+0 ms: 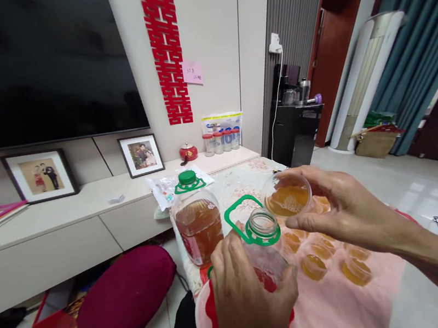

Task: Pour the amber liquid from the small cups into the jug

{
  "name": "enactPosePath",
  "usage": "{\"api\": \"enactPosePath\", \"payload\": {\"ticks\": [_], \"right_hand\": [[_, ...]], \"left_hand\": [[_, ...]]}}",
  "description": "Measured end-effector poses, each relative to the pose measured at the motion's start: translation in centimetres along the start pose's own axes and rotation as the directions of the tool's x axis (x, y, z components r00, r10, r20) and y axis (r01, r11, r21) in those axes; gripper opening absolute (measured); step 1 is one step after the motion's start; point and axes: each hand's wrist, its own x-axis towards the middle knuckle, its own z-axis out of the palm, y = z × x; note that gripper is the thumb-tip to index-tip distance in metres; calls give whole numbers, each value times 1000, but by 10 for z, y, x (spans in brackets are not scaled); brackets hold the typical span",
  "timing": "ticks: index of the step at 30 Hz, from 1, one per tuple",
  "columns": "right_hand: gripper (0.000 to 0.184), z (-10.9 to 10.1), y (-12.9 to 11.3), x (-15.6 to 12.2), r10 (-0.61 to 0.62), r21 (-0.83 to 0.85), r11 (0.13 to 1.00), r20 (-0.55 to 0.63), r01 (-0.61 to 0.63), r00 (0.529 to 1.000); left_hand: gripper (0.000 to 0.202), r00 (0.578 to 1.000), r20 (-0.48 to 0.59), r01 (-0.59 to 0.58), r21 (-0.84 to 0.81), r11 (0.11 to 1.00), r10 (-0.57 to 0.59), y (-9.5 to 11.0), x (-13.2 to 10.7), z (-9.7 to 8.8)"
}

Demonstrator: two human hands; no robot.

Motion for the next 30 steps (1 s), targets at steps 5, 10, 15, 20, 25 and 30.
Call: {"api": "enactPosePath", "payload": {"ticks": [5,10,15,20,25,30], "right_hand": [[47,-1,1,1,-50,-46,998,-2,50,999],[49,-3,-2,2,-78,-84,993,17,80,997],[47,-5,-5,4,-111,-116,987,16,112,994],[45,-8,-8,6,-121,-128,984,44,126,992],[44,-9,-10,7,-132,-139,980,57,139,990],[43,-8,-9,7,-130,-148,980,45,135,991]], "left_hand": [[76,999,21,38,-22,999,-37,-2,0,2],[73,996,51,74,-57,996,-71,2,0,1],[74,997,46,68,-56,996,-65,0,0,0],[75,995,61,76,-59,995,-73,-1,0,1],[75,996,64,71,-64,995,-67,0,-1,0],[73,993,46,114,-90,989,-110,3,-1,-1]]}}
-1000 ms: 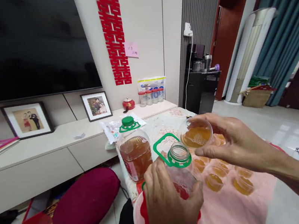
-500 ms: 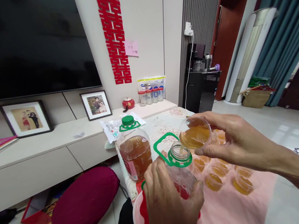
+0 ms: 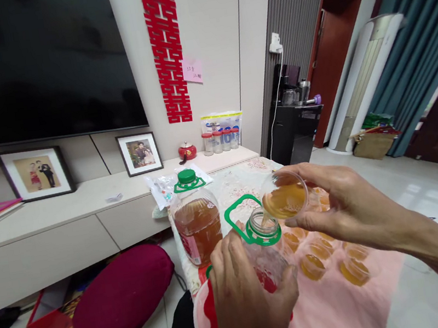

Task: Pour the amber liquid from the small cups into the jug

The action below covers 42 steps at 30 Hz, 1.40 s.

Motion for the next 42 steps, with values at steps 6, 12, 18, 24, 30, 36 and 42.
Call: {"api": "enactPosePath", "payload": {"ticks": [6,12,18,24,30,36,42], "right_hand": [[41,0,-1,1,-11,-4,1000,15,12,1000],[37,-3,-3,4,-37,9,999,41,37,998],[39,-2,-2,2,-40,13,999,47,40,998],[39,-4,-2,2,-79,-10,997,56,79,995],[37,-6,-3,5,-118,-22,993,61,119,991],[41,-8,-6,6,-146,-68,986,82,152,986],[42,-9,-6,5,-151,-101,982,93,160,984]], "left_hand": [[74,998,38,-42,25,999,41,-3,0,1],[73,996,-21,-81,66,995,82,-3,1,1],[73,996,-17,-91,78,993,93,-5,2,1],[73,994,-24,-108,88,990,110,-5,1,1],[73,993,-36,-106,103,989,110,-6,2,2],[74,991,-46,-118,103,988,123,-5,1,3],[74,993,-42,-109,95,990,113,-3,2,3]]}}
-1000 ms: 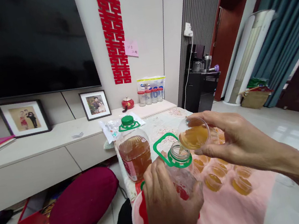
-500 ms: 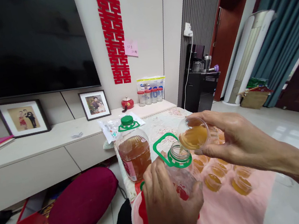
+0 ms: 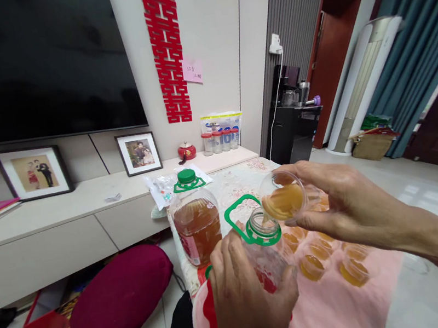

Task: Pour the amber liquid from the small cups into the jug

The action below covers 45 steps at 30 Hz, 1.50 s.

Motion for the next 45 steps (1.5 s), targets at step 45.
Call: {"api": "enactPosePath", "payload": {"ticks": [45], "right_hand": [[45,-4,-4,3,-96,-161,981,61,105,993]], "left_hand": [[76,1000,5,11,-3,1000,-11,1,1,-2]]}}
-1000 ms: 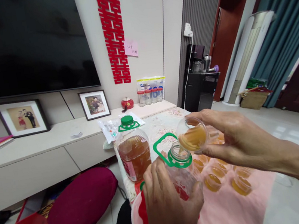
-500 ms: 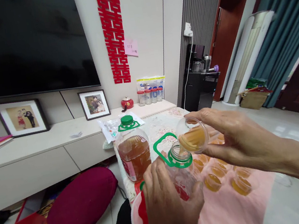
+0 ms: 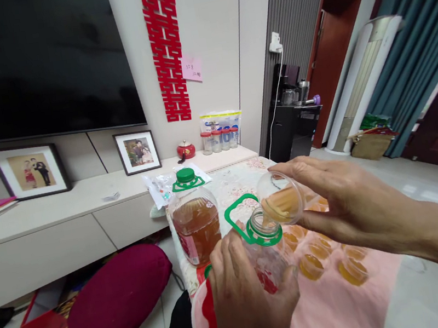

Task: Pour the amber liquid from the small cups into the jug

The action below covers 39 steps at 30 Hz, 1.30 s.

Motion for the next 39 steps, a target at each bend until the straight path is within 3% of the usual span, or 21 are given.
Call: {"api": "enactPosePath", "payload": {"ticks": [12,32,39], "right_hand": [[49,-3,-2,3,-25,-61,998,19,26,1000],[28,-9,-11,13,-69,-171,982,50,76,996],[37,-9,-14,18,-134,-233,961,71,148,988]], "left_hand": [[72,999,11,41,-26,999,-41,3,0,-1],[66,999,-31,-11,12,1000,11,5,3,-1],[72,1000,-12,-10,12,1000,10,2,-1,-2]]}}
